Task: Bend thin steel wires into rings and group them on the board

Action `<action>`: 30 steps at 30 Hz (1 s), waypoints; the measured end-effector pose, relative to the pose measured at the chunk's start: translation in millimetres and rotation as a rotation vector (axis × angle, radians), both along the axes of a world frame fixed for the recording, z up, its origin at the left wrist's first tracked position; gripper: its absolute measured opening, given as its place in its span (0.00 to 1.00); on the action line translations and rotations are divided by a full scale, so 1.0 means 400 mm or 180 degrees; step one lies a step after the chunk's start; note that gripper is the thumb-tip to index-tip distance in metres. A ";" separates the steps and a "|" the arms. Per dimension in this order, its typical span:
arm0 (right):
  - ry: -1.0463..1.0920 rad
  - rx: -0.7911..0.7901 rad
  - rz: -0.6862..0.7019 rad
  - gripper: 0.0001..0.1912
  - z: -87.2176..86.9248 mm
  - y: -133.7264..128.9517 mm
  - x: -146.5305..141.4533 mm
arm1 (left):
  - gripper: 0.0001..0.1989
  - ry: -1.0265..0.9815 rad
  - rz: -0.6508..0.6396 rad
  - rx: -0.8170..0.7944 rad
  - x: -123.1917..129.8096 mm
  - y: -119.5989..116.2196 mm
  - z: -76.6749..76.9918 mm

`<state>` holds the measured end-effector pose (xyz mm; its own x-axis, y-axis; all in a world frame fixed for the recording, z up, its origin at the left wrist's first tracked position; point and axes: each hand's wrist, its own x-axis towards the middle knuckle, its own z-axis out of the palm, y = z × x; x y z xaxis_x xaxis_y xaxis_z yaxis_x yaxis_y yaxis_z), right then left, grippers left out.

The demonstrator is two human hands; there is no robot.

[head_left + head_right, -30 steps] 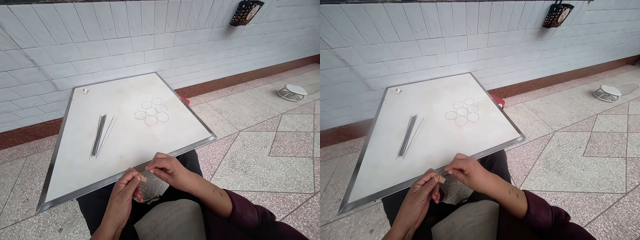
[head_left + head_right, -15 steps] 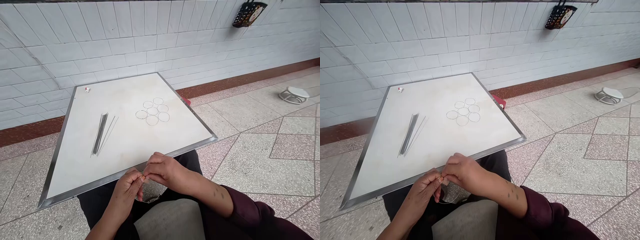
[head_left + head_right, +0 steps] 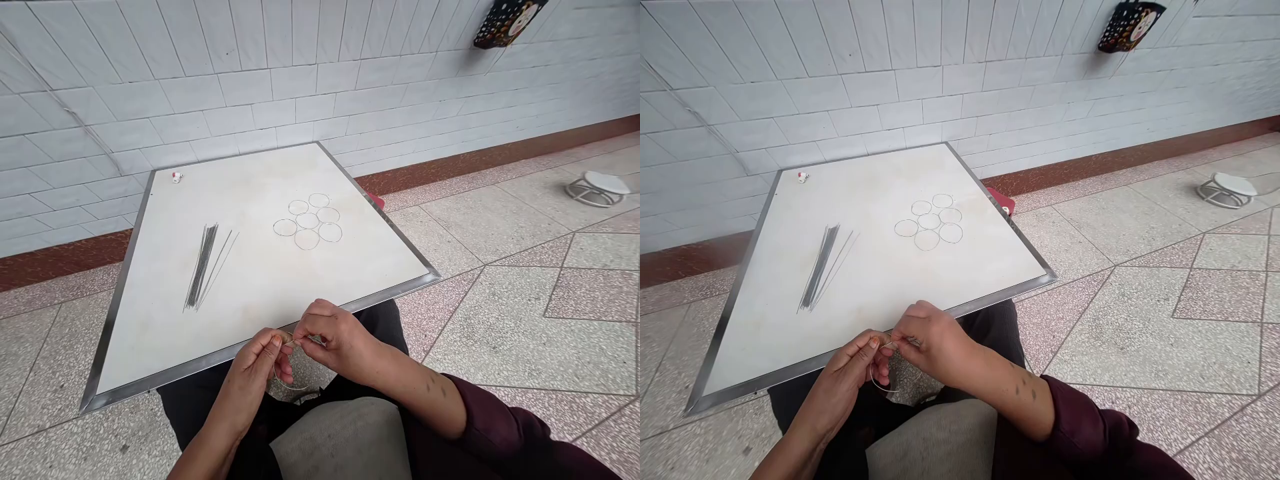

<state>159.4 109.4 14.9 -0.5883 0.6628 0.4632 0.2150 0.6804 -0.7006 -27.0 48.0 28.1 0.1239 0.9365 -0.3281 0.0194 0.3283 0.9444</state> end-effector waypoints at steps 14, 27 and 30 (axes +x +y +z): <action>-0.0451 0.0313 -0.0032 0.06 0.006 -0.014 -0.010 | 0.12 0.0713 0.0279 0.0179 0.034 0.004 0.030; -0.0203 0.0270 -0.0368 0.08 -0.027 0.006 -0.002 | 0.12 -0.0988 0.0569 -0.0188 0.053 -0.036 -0.023; -0.0159 0.0189 -0.0379 0.08 -0.028 0.006 -0.001 | 0.15 -0.0967 0.0687 -0.0175 0.061 -0.040 -0.023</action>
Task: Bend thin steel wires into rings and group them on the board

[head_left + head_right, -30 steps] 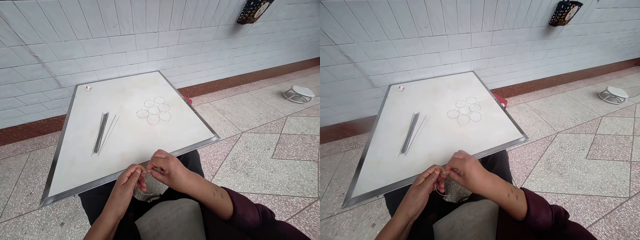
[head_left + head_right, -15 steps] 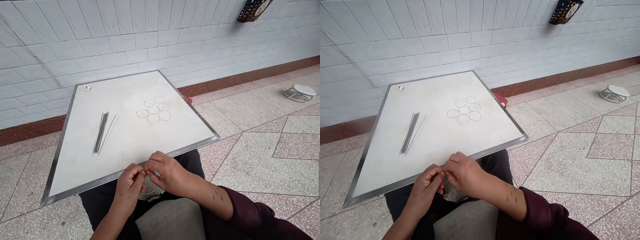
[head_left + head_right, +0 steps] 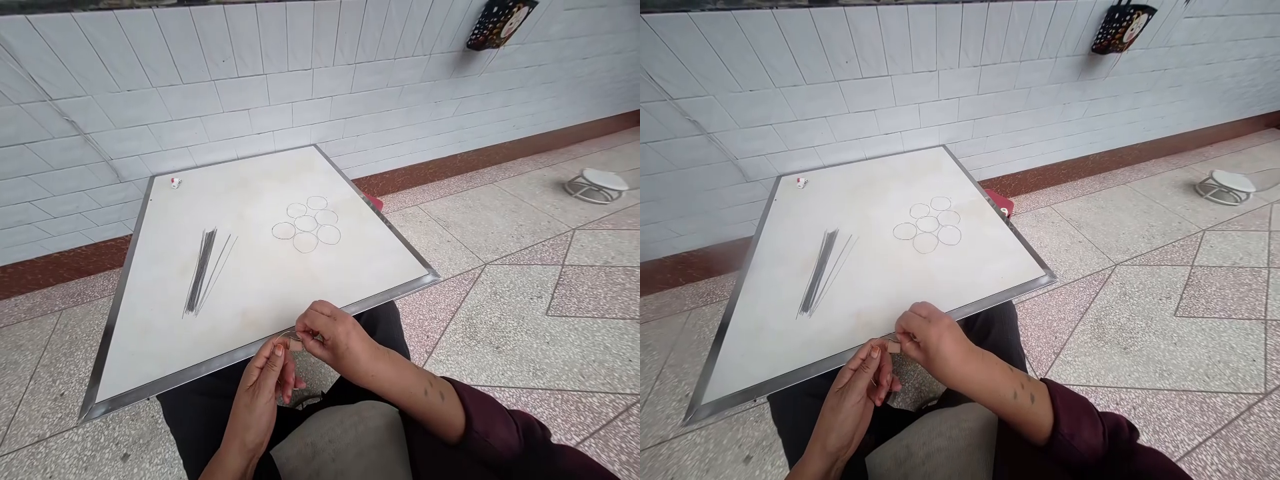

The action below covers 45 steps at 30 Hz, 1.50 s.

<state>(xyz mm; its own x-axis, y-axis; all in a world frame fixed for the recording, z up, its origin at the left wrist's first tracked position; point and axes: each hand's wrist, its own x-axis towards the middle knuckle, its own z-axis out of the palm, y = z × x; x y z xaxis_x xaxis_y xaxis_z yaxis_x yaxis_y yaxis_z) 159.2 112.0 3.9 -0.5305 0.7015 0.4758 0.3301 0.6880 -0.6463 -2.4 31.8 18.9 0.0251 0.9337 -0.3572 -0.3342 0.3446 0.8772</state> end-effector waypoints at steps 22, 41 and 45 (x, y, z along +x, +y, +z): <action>0.0262 -0.0346 -0.0246 0.07 0.006 0.014 0.011 | 0.13 -0.0400 0.0213 0.0007 0.011 -0.007 0.016; -0.0089 -0.0425 0.0154 0.05 0.000 0.011 0.014 | 0.33 -0.2320 -0.0172 -0.0638 0.022 0.031 0.012; -0.0148 -0.0455 0.0269 0.05 0.006 0.009 0.013 | 0.30 -0.2416 -0.0170 -0.0591 0.026 0.020 0.003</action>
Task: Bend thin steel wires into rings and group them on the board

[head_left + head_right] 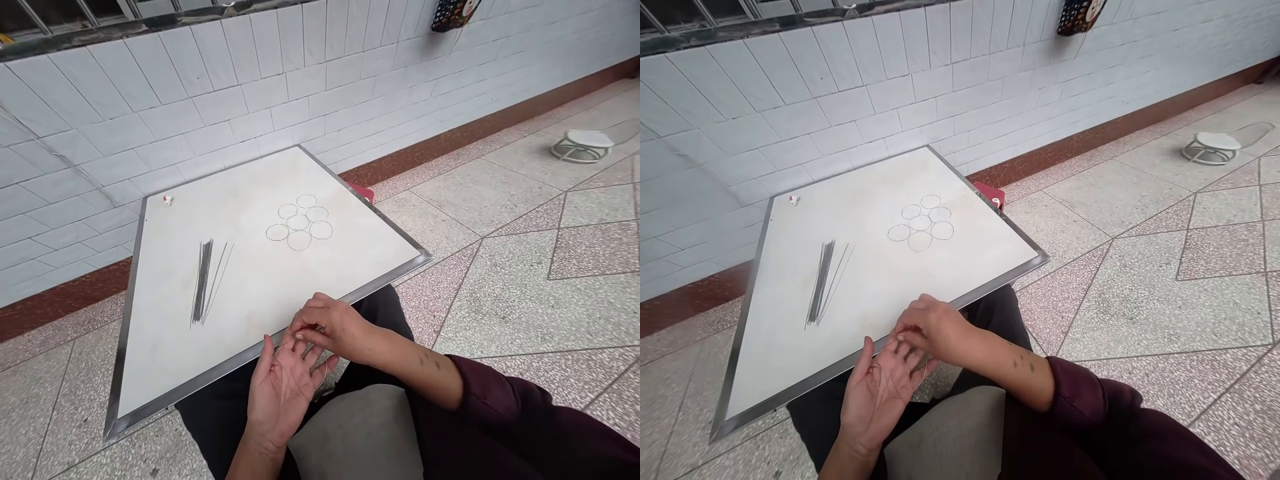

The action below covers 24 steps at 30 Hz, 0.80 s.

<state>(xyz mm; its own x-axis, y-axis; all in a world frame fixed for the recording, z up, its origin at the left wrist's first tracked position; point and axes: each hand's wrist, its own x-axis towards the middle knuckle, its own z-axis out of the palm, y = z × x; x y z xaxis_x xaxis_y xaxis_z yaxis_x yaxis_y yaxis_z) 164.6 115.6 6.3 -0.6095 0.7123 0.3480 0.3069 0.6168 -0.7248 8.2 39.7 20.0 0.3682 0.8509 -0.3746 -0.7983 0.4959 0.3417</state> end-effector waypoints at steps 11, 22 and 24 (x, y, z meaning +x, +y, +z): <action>0.0311 0.0029 -0.0191 0.07 0.011 0.008 0.020 | 0.33 0.0033 0.0122 -0.0011 -0.008 -0.002 -0.006; 0.0206 0.0773 -0.0145 0.03 -0.010 -0.013 -0.018 | 0.28 -0.0045 0.0074 0.0114 0.000 -0.002 -0.017; 0.0219 0.0779 -0.0149 0.03 -0.009 -0.013 -0.020 | 0.27 -0.0068 0.0090 0.0105 -0.002 -0.002 -0.021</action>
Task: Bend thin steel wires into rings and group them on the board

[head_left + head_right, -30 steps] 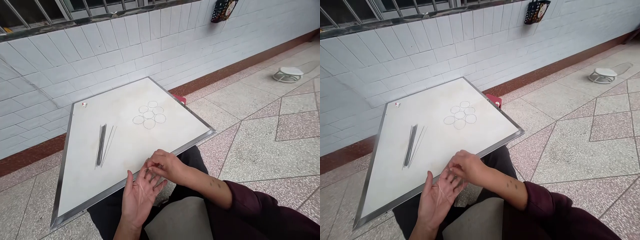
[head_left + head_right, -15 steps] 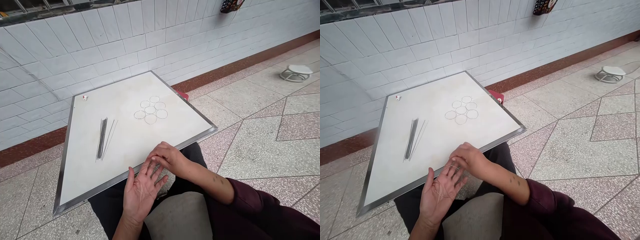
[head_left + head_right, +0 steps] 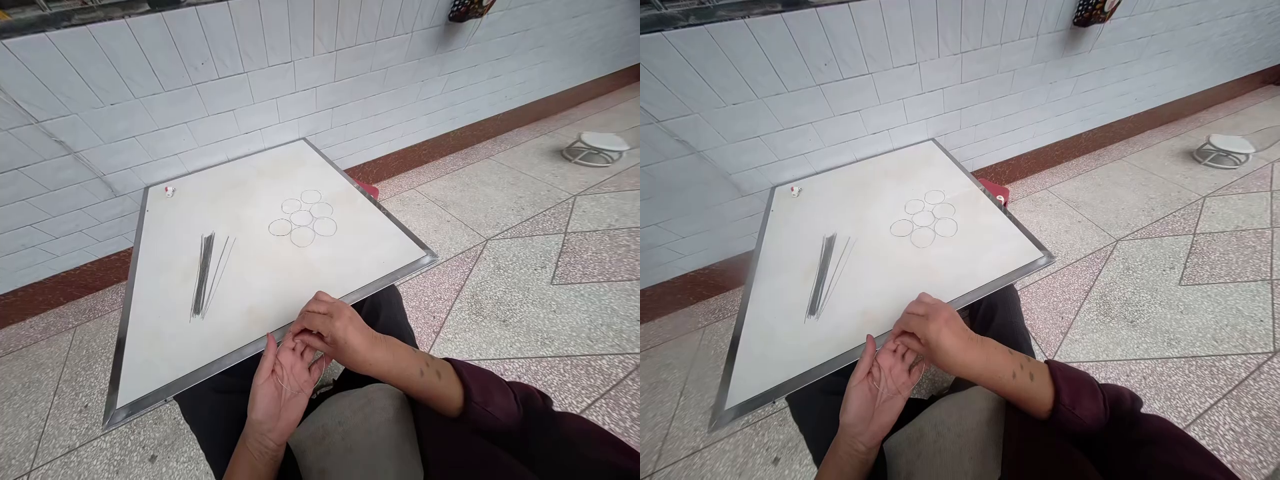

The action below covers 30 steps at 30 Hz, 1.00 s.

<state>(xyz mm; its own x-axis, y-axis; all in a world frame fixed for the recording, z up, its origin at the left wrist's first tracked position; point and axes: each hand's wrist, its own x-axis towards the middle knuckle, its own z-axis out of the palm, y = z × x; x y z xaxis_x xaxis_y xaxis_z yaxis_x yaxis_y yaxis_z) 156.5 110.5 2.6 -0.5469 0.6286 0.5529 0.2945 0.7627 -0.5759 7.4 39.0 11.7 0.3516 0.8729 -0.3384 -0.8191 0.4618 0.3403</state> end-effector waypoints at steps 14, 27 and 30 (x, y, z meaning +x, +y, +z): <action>-0.0164 0.0326 0.0306 0.03 -0.001 0.015 -0.016 | 0.22 0.0105 0.0004 -0.0118 -0.003 -0.004 -0.015; -0.0874 0.0620 0.0433 0.08 0.017 0.026 0.013 | 0.16 0.2209 -0.0075 0.0131 -0.038 -0.002 -0.031; -0.0860 0.0632 0.0622 0.08 0.019 0.030 0.021 | 0.17 0.2632 -0.0288 0.0241 -0.062 -0.003 -0.034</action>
